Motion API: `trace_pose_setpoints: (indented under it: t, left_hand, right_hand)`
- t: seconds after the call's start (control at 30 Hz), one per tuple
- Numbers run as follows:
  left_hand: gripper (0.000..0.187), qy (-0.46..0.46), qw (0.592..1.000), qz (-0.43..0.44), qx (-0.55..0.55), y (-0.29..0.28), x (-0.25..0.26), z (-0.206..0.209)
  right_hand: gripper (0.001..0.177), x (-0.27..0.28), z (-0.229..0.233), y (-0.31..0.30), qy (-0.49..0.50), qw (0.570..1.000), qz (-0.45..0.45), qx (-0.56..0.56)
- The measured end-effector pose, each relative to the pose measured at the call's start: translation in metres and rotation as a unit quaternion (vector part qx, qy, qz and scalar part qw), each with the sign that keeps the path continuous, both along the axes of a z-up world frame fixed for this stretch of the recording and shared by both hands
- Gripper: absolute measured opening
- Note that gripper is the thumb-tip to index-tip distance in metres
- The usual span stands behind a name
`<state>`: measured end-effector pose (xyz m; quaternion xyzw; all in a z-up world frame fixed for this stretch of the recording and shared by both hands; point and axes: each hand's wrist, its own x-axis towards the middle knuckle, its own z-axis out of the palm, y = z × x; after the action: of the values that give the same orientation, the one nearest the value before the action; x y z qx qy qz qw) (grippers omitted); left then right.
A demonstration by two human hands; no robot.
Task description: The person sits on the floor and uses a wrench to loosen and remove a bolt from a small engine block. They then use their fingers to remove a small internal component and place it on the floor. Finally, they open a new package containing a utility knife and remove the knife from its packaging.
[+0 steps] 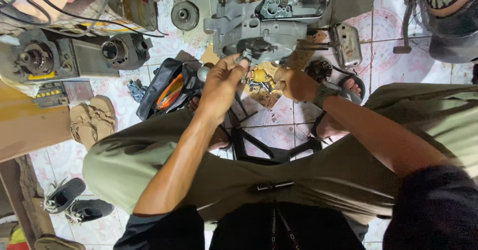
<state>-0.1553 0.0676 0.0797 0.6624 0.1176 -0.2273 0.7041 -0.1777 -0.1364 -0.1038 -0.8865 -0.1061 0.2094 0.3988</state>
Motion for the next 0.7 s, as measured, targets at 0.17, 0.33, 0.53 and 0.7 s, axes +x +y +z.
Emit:
trace_pose_setpoints:
  t: [0.17, 0.33, 0.53, 0.7]
  left_hand:
    - [0.04, -0.026, 0.999, 0.019, -0.002, -0.004, -0.007, -0.013]
    - [0.038, 0.018, 0.999, 0.045, 0.011, -0.005, -0.019, -0.006]
    - [0.041, 0.048, 0.997, 0.063, 0.0, -0.016, -0.04, -0.035]
    - [0.039, 0.068, 0.995, 0.066, 0.03, -0.019, -0.05, -0.037]
  right_hand:
    - [0.013, 0.002, -0.111, -0.029, -0.049, 0.998, -0.018, -0.047]
    - [0.015, -0.013, -0.207, -0.018, -0.002, 0.983, -0.163, -0.081]
    - [0.014, -0.009, -0.191, -0.004, 0.054, 0.961, -0.153, -0.225]
    - [0.014, -0.008, -0.128, 0.004, 0.049, 0.95, -0.184, -0.247]
